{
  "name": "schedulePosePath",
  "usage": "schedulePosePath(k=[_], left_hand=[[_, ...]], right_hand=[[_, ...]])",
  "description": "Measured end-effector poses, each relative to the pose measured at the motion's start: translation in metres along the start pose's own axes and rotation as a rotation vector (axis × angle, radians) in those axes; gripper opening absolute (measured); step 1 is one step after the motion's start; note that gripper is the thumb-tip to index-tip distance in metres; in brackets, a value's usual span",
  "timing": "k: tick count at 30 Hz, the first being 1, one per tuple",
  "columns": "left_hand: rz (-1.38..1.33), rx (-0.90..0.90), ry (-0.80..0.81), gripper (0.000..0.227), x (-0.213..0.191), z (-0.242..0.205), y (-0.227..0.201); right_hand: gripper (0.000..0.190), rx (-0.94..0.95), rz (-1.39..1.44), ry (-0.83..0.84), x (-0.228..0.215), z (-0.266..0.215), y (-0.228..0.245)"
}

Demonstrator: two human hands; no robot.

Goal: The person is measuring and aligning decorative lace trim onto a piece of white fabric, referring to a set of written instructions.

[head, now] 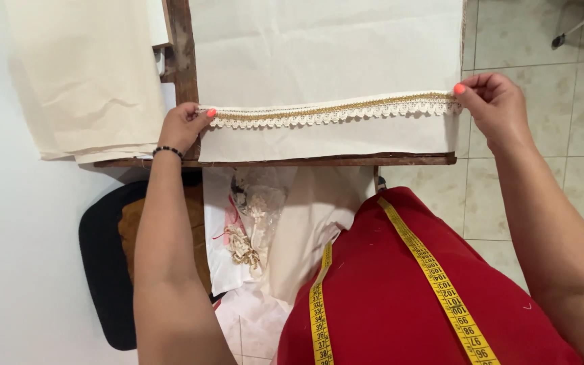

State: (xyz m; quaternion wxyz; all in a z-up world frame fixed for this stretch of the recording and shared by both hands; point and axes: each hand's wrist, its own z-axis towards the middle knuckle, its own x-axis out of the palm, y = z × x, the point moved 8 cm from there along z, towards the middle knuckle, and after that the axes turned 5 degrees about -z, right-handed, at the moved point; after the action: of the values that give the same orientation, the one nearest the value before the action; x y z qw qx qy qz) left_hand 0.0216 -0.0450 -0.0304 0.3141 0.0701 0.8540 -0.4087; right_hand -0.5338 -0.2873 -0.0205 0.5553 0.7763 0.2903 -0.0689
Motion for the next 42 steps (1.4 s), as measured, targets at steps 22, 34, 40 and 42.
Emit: schedulePosePath(k=[22, 34, 40, 42], left_hand=[[-0.026, -0.031, -0.442, 0.032, -0.005, 0.007, 0.062], [-0.032, -0.095, -0.532, 0.034, -0.005, -0.005, 0.053], [0.059, -0.044, -0.562, 0.036, -0.005, -0.005, 0.045], [0.082, -0.009, -0.607, 0.038, -0.007, -0.008, 0.039]], right_hand=[[0.024, -0.256, -0.071, -0.084, -0.001, 0.022, -0.025], [0.025, -0.216, -0.088, -0.086, -0.004, 0.024, -0.033], [0.019, -0.238, -0.138, -0.079, -0.003, 0.018, -0.026], [0.020, -0.254, -0.158, -0.064, -0.002, 0.018, -0.028]])
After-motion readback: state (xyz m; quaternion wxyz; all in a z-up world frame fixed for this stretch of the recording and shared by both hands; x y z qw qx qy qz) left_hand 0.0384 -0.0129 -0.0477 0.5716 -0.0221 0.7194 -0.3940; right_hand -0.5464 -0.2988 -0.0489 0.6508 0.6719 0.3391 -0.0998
